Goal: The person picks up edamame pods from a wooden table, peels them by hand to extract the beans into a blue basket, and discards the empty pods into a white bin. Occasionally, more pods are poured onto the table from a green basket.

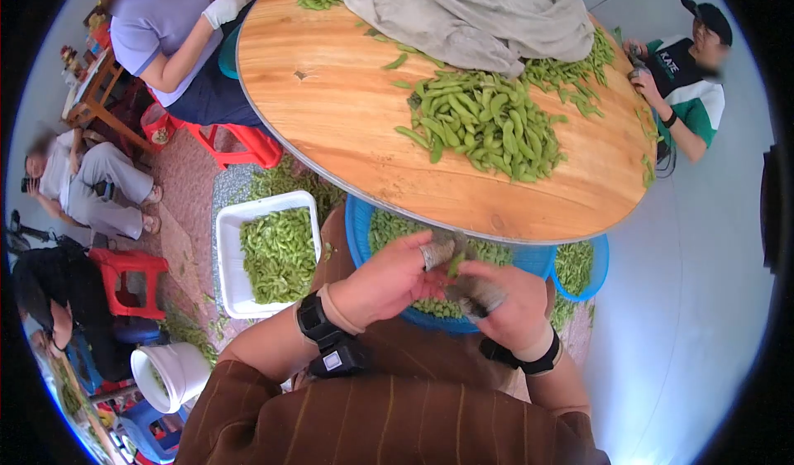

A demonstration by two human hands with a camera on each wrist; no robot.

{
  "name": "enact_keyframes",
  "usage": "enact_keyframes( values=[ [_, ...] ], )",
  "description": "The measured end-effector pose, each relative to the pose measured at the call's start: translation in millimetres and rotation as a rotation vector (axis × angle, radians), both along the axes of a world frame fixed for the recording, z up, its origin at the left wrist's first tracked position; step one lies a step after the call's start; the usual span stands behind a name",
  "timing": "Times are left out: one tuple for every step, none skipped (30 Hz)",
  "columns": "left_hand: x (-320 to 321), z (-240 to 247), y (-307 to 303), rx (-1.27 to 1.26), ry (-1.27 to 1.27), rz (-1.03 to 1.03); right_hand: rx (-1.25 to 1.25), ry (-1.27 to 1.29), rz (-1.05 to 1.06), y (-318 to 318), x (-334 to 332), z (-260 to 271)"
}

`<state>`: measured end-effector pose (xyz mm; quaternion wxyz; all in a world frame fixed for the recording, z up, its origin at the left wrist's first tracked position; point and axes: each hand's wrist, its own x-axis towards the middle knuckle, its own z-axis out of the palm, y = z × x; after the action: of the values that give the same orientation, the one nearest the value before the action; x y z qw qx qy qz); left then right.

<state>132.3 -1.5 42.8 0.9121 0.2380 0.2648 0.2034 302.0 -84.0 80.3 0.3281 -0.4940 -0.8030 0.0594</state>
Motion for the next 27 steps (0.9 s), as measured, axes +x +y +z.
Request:
enact_keyframes(
  values=[
    [-0.8, 3.9, -0.2, -0.005, 0.007, -0.007, -0.087, 0.142, -0.1, -2.4, -2.8, 0.4],
    [-3.6, 8.8, 0.9, 0.148, 0.093, 0.008, -0.093, 0.15, -0.107, -4.8, -1.5, -3.9],
    [-4.3, 11.1, 0.1, 0.303, 0.178, 0.021, -0.227, 0.396, -0.203, -6.3, 0.4, -11.2],
    [-2.4, 9.5, -3.5, 0.302, 0.185, 0.01, -0.358, 0.645, -0.299, -7.3, 2.7, -15.9],
    [-0.2, 6.3, -7.4, 0.371, 0.181, 0.032, -0.479, 0.632, -0.277, -7.9, 9.9, -17.2],
    [1.4, 3.8, -9.7, 0.441, 0.176, 0.052, -0.475, 0.645, -0.286, -7.8, 10.9, -14.6],
    [2.9, 2.5, -10.8, 0.443, 0.181, 0.04, -0.571, 0.649, -0.229, -8.3, 12.0, -9.3],
    [4.6, 1.2, -11.9, 0.503, 0.158, 0.009, -0.666, 0.651, -0.17, -9.7, 13.2, -6.8],
    [6.2, 0.7, -12.7, 0.562, 0.132, -0.023, -0.664, 0.661, -0.179, -11.5, 14.3, -9.0],
    [7.7, 1.1, -13.5, 0.563, 0.134, -0.036, -0.63, 0.617, -0.148, -13.4, 15.3, -12.5],
    [9.3, 2.1, -14.2, 0.609, 0.174, -0.06, -0.597, 0.572, -0.118, -15.2, 16.6, -14.6],
    [10.5, 3.2, -14.9, 0.654, 0.213, -0.083, -0.596, 0.579, -0.126, -16.3, 17.4, -14.9],
    [11.1, 4.7, -15.8, 0.654, 0.214, -0.092, -0.615, 0.607, -0.139, -16.8, 18.0, -14.7],
    [11.4, 6.6, -16.4, 0.722, 0.281, -0.101, -0.633, 0.636, -0.151, -17.1, 18.8, -14.2],
    [11.5, 7.6, -16.6, 0.79, 0.348, -0.11, -0.632, 0.641, -0.156, -17.0, 20.1, -12.8],
    [11.0, 6.1, -16.0, 0.791, 0.348, -0.118, -0.692, 0.694, -0.152, -16.7, 21.3, -11.1],
    [9.9, 2.8, -15.1, 1.077, 0.437, -0.095, -0.752, 0.747, -0.148, -16.6, 22.3, -10.6],
    [8.8, 0.5, -14.2, 1.363, 0.524, -0.069, -0.751, 0.753, -0.153, -16.6, 23.1, -11.3],
    [7.9, -0.3, -12.5, 1.363, 0.522, -0.076, -0.771, 0.775, -0.14, -16.4, 23.8, -12.4],
    [7.0, -0.9, -10.3, 1.614, 0.571, -0.059, -0.791, 0.797, -0.127, -16.4, 24.1, -13.9],
    [6.6, -1.4, -9.4, 1.866, 0.616, -0.038, -0.792, 0.801, -0.131, -16.3, 25.9, -16.3],
    [6.4, 0.7, -10.8, 1.865, 0.614, -0.043, -0.868, 0.894, -0.076, -16.1, 28.7, -19.2],
    [5.9, 5.2, -13.1, 1.278, 0.441, -0.122, -0.944, 0.987, -0.02, -16.1, 30.1, -20.9],
    [5.1, 7.1, -14.8, 0.688, 0.267, -0.183, -0.945, 0.99, -0.023, -18.0, 28.8, -18.7],
    [2.8, 3.1, -12.4, 0.686, 0.267, -0.186, -1.048, 1.259, 0.052, -20.5, 26.6, -13.8],
    [-0.5, -3.3, -7.4, 0.408, 0.074, -0.24, -1.142, 1.529, 0.132, -21.6, 25.4, -11.0],
    [-2.2, -6.6, -4.6, 0.128, -0.118, -0.287, -1.144, 1.53, 0.131, -20.5, 26.7, -12.8]
  ],
)
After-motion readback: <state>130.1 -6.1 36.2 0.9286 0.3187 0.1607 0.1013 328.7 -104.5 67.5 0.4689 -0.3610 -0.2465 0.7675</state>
